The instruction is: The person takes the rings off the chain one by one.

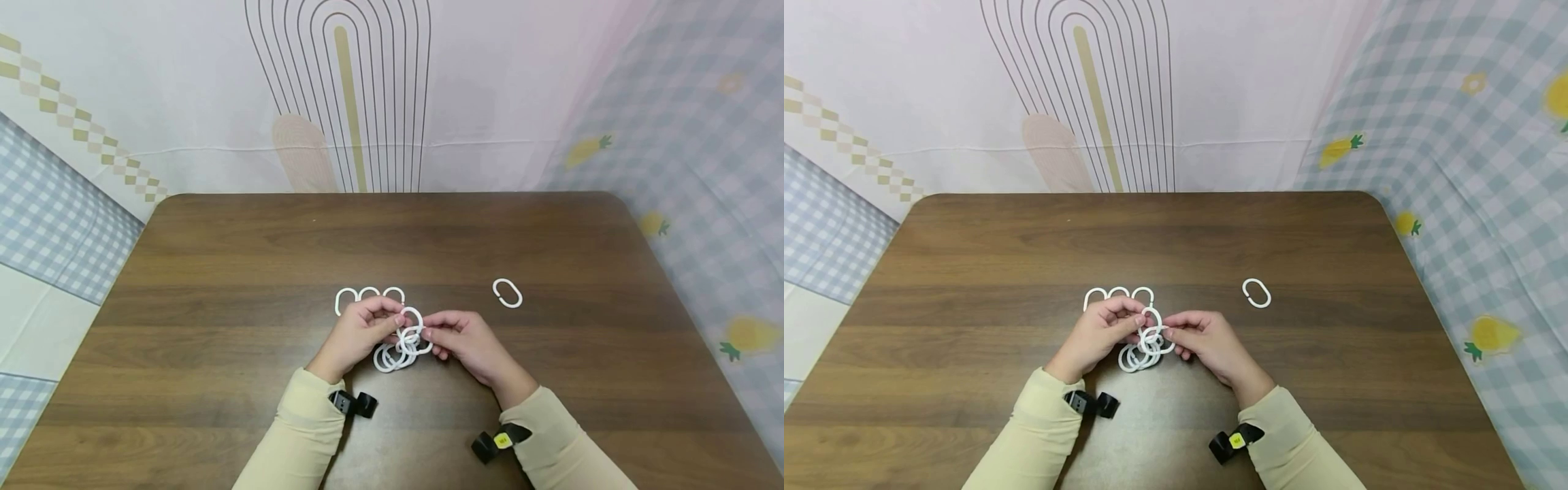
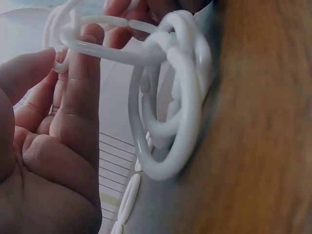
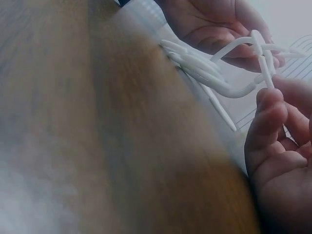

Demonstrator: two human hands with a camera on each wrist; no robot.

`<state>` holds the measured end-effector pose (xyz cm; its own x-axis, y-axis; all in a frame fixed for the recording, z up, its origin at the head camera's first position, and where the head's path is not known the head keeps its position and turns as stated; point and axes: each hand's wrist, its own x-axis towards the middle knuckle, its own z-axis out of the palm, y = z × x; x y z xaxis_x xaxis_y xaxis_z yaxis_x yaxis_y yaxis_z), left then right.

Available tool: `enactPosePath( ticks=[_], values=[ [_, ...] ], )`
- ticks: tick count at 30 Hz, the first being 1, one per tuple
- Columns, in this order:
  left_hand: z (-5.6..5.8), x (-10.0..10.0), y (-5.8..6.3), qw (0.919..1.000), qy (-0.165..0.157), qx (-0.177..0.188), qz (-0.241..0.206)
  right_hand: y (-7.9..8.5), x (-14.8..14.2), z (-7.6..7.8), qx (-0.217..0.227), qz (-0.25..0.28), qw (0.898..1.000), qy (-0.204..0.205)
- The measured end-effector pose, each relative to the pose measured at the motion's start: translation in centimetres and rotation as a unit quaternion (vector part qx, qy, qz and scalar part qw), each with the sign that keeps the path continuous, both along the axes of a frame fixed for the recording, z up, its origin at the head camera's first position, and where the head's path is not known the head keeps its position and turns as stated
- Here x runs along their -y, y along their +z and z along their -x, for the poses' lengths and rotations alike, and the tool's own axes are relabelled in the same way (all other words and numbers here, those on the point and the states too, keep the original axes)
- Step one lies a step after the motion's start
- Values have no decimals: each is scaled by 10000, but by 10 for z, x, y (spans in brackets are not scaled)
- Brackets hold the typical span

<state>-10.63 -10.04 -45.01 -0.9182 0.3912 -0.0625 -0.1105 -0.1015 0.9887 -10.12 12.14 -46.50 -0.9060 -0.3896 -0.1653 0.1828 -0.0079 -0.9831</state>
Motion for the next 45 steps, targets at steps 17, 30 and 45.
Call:
enactPosePath(
  ticks=[17,30,45],
  values=[
    [1,2,-5,9996,114,-239,-41,3,-3,1,645,885,9940,-80],
    [2,3,-7,9995,60,-225,-191,2,-3,2,781,1068,9911,-126],
    [1,4,-8,9995,96,-298,42,1,-2,3,991,1009,9893,-361]
  ],
)
